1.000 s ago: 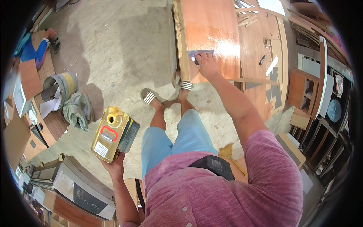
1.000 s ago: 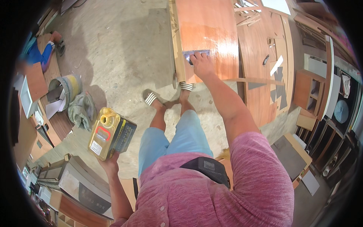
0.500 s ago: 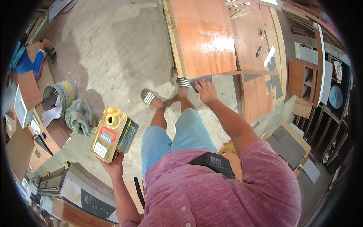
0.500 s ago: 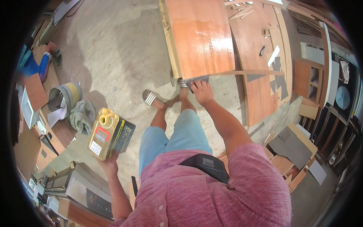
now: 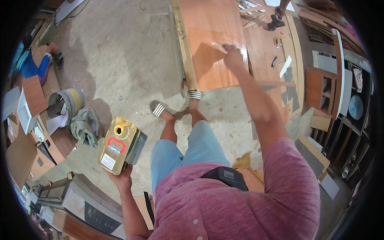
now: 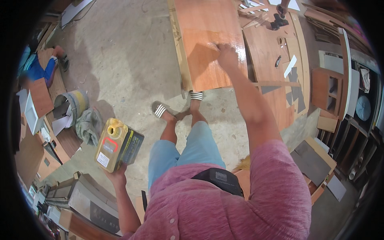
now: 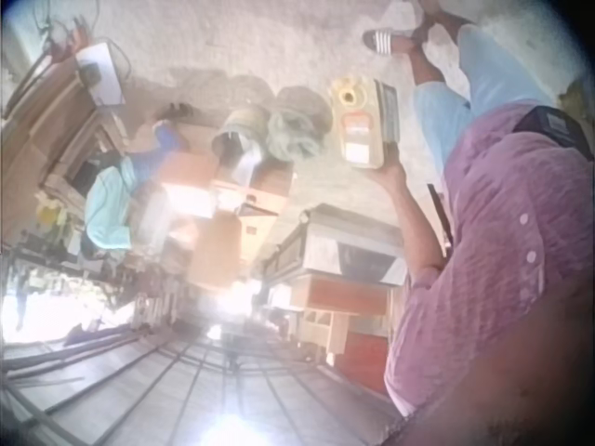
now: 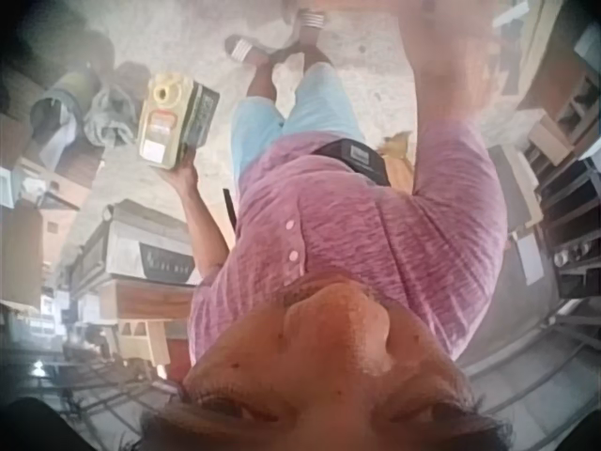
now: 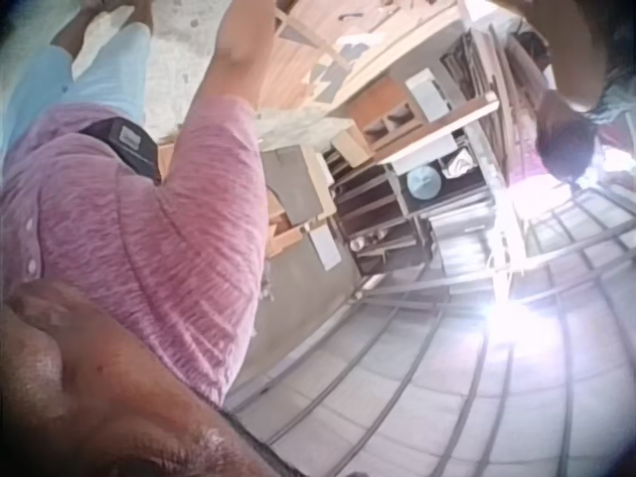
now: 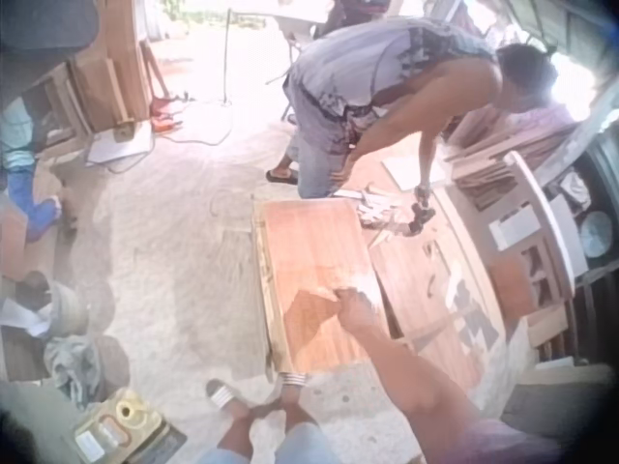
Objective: The person picks up a wooden board, pours a liquid finish from a can onto it, and spreads the finish evenly with a cloth. The person then places the finished board on a workbench and handles a white sheet of material.
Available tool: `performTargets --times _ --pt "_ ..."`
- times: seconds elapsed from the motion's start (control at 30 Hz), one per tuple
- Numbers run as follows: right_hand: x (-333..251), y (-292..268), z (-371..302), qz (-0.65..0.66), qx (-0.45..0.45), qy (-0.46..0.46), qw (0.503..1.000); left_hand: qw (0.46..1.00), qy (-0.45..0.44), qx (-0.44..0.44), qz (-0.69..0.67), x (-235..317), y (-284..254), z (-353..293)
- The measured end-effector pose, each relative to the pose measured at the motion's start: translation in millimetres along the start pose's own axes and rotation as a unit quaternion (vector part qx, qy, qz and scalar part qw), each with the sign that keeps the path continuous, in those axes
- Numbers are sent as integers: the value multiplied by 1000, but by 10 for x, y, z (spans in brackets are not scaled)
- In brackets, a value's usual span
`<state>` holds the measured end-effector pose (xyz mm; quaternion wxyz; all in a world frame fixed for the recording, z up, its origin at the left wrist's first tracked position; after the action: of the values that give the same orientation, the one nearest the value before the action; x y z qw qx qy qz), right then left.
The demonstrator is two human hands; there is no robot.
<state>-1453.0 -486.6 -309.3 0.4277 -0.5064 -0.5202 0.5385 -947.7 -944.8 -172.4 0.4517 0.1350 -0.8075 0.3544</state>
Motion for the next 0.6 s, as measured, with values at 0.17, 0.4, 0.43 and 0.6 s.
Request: performTargets --times 0.17,0.4,0.43,0.6 --pt "592 121 974 -18 -70 203 977 998 -35 41 -25 -29 -48 -193" --pt "236 581 1065 -11 -127 196 972 998 -44 38 -22 -84 9 -269" --pt "-37 581 943 -39 -117 135 983 998 -49 33 -19 -74 30 -264" --pt "-724 549 71 -71 -129 -25 989 999 -21 5 -38 12 181 -146"
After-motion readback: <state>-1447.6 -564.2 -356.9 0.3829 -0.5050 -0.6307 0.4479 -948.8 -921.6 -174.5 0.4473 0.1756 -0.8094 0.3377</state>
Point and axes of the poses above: each hand's wrist, its own z-axis towards the middle knuckle, its own y-axis out of the palm, x = y × z, the point moved 9 cm from there along z, towards the middle knuckle, and after that the axes turned 7 degrees about y, right-handed, at the moved point
